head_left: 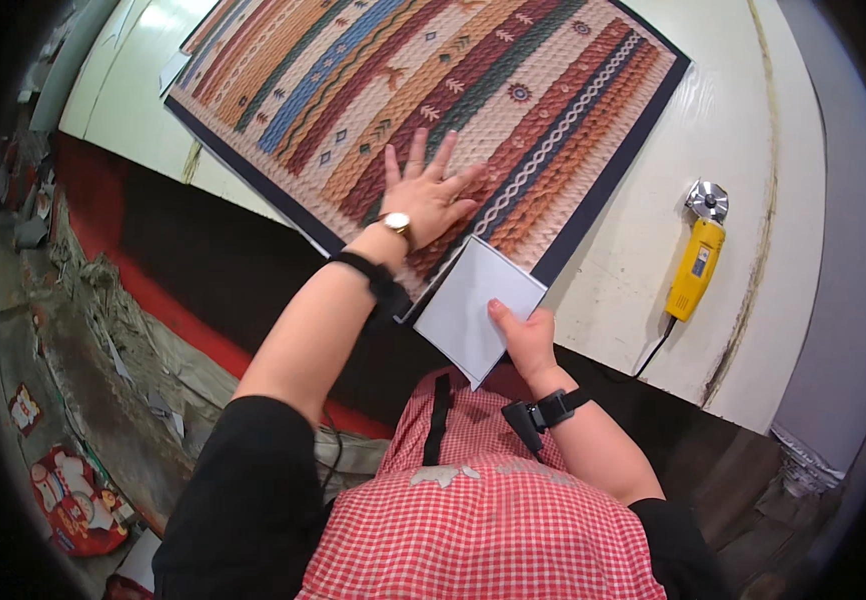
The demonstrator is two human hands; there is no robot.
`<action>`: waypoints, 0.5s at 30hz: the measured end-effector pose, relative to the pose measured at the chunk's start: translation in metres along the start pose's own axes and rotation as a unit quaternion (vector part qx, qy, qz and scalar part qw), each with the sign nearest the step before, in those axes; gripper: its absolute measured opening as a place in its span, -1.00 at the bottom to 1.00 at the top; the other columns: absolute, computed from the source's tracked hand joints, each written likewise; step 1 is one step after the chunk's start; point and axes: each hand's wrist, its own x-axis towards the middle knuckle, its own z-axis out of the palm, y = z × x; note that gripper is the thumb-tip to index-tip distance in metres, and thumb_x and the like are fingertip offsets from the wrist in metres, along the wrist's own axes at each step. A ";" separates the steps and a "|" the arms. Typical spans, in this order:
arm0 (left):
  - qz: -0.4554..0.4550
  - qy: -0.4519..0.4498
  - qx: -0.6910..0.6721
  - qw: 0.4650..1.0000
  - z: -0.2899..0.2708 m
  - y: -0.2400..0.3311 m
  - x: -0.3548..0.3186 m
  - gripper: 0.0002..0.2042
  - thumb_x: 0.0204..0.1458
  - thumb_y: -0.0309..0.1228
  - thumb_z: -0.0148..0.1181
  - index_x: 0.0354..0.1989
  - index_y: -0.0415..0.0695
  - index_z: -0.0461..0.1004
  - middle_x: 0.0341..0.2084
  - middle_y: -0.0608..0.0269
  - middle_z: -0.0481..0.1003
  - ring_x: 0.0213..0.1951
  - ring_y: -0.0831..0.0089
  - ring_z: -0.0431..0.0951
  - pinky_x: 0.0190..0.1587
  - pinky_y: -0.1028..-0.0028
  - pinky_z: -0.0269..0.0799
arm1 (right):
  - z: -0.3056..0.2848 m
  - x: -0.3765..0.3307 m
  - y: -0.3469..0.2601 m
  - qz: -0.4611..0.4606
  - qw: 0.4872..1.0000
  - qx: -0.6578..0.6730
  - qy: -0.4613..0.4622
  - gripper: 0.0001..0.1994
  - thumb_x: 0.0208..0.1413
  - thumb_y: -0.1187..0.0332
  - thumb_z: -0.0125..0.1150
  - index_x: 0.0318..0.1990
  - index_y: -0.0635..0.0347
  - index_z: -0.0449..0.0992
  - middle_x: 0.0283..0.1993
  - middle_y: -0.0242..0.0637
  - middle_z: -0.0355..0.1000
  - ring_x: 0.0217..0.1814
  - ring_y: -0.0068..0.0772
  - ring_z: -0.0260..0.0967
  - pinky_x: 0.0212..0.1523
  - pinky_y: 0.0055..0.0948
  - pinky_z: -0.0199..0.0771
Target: Cutting various patterned floor mats and material rolls using a handheld electric rotary cutter on a large industrial work table.
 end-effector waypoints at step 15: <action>-0.034 -0.140 0.104 0.984 0.033 0.013 0.007 -0.45 0.10 0.09 -0.15 0.29 0.46 -0.05 0.36 0.18 -0.25 0.36 0.01 -0.30 0.18 -0.31 -0.34 | -0.168 -0.283 0.111 0.046 0.933 -0.130 0.333 -0.78 0.09 0.41 0.11 -0.21 0.44 0.46 -0.23 -0.22 0.48 -0.21 -0.44 0.39 -0.17 -0.43 0.39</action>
